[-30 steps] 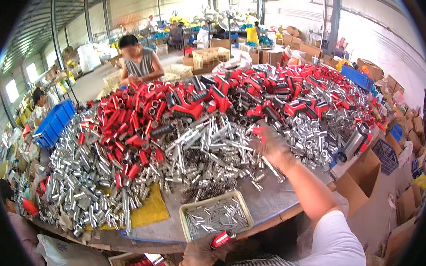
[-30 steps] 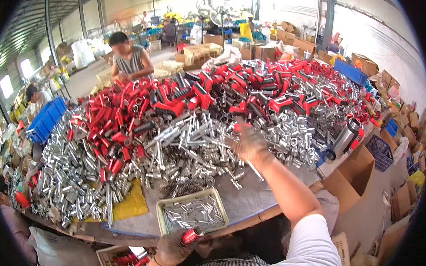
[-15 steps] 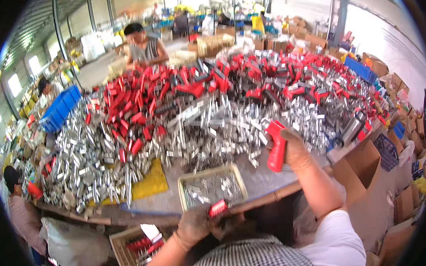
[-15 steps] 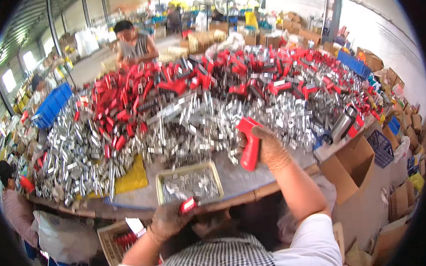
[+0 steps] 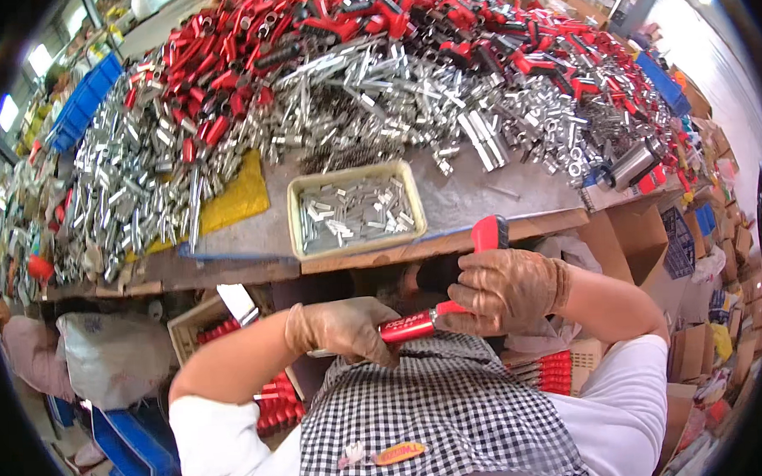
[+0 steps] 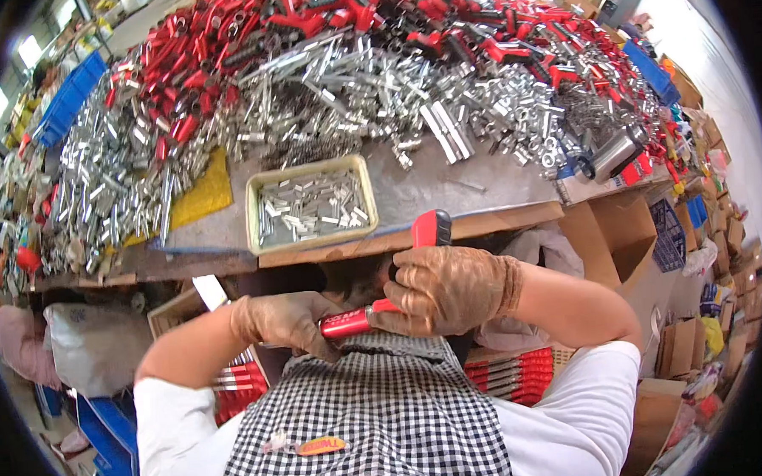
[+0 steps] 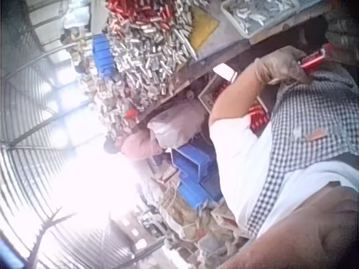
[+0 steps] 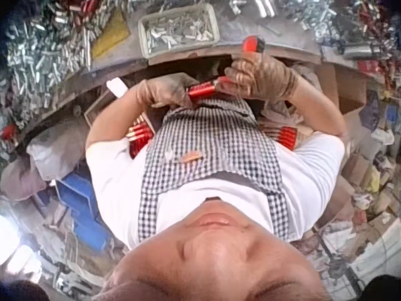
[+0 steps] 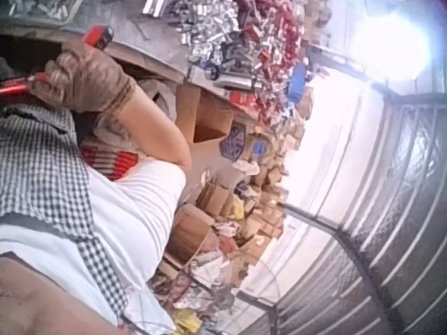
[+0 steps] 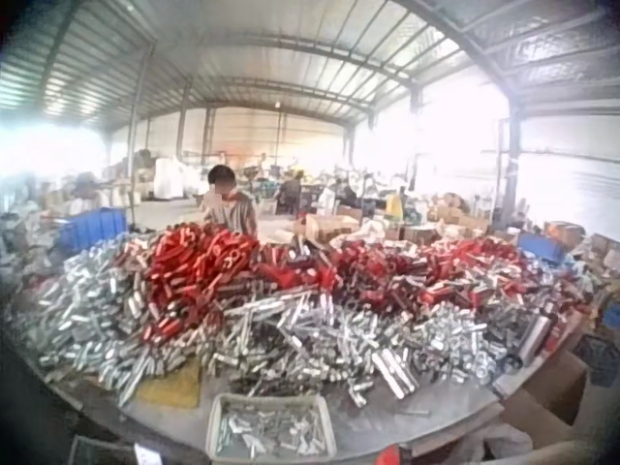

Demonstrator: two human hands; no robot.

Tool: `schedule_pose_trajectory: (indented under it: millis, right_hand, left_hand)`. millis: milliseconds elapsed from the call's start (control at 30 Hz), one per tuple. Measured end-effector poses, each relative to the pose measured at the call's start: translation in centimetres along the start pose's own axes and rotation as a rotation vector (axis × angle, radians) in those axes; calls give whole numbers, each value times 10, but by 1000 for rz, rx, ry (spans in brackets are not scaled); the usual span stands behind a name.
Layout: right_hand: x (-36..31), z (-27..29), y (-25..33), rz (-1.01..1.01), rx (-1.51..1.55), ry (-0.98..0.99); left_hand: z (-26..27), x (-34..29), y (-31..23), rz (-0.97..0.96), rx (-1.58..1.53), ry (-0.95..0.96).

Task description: Assembling metal and plastic components to form hand tools at a factory workbench.

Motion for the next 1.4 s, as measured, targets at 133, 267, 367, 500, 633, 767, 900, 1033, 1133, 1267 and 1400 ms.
schedule_pose_trajectory:
  millis: [133,267,367,500,633,767,900,1033,1133,1267,1400]
  right_hand:
    - [0,-11,13,201,-27,161]
    - [2,-26,18,-610,542,290]
    - [-2,-33,18,-673,594,218]
    - [-17,-50,21,-783,694,84]
    - [-5,-15,1,-413,98,145]
    - [6,-4,3,-259,62,230]
    - [11,-6,8,-14,-91,133]
    - [7,-9,14,104,-66,127]
    - [4,-16,21,-165,62,221]
    - [1,-55,38,-1534,1570,223]
    - [17,-70,54,-1326,2882,-23]
  left_hand:
    - [-16,-4,-4,136,30,29]
    - [-16,-20,-13,-151,1121,-502]
    - [-11,-22,-32,41,1665,-575]
    - [3,-24,-42,-79,1780,-659]
    - [-8,-29,-30,-146,827,-554]
    - [0,-17,-43,-69,903,-456]
    - [4,-9,-28,-80,545,-164]
    - [-5,-2,-14,31,437,-74]
    - [-10,-9,-20,54,782,-199]
    - [2,-15,-45,148,1397,-466]
    - [42,-29,-50,-331,2076,-528]
Point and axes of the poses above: each hand's wrist, its own x-axis towards the middle knuckle, its own z-axis out of the back of the hand, y = z × x, the point moved 1 cm from there along x, towards the middle knuckle, and after that the axes turned 12 degrees about -z, right-handed, at the moved point
